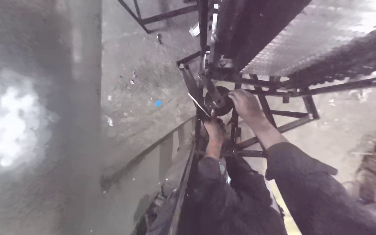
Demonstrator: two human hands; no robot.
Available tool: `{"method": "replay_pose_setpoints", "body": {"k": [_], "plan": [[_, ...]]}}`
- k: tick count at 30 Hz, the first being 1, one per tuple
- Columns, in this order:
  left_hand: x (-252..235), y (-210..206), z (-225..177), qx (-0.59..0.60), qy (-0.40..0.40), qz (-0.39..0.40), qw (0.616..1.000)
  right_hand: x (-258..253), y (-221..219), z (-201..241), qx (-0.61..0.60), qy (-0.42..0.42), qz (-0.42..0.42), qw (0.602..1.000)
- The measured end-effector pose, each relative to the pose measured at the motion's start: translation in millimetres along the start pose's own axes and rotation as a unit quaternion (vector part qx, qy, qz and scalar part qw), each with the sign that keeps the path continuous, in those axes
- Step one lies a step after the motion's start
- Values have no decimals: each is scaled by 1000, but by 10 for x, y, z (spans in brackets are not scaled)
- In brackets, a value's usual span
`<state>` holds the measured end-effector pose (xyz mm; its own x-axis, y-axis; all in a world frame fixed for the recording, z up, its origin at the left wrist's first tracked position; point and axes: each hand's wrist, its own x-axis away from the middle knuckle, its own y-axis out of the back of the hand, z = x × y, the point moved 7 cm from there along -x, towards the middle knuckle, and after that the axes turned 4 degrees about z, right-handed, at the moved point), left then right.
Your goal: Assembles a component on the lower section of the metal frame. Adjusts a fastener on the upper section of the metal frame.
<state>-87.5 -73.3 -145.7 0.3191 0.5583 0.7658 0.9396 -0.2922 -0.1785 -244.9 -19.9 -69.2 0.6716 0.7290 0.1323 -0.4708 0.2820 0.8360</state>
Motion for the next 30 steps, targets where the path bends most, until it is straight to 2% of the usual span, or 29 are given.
{"method": "replay_pose_setpoints", "body": {"k": [7, 11, 15, 19, 22, 26, 30], "plan": [[75, 62, -4, -66, -15, -26, 997, -66, -10, 13, 13, -24, 46, 999], [535, 332, 134, -205, -17, -57, 977, -41, -14, 28, -2, -36, 62, 997], [1162, 539, 373, -385, 57, 73, 918, 108, 19, 40, -26, -12, 46, 999], [1247, 430, 298, -451, 51, 142, 879, 131, 84, 67, -30, -23, 44, 998], [1194, 382, 271, -433, 37, 151, 888, 138, 64, 79, -27, -25, 45, 998], [1333, 425, 368, -316, 87, 180, 928, 169, 71, 76, -19, -29, 42, 999], [1271, 283, 264, -236, 94, 188, 949, 3, 28, 60, 6, -50, 89, 995]]}}
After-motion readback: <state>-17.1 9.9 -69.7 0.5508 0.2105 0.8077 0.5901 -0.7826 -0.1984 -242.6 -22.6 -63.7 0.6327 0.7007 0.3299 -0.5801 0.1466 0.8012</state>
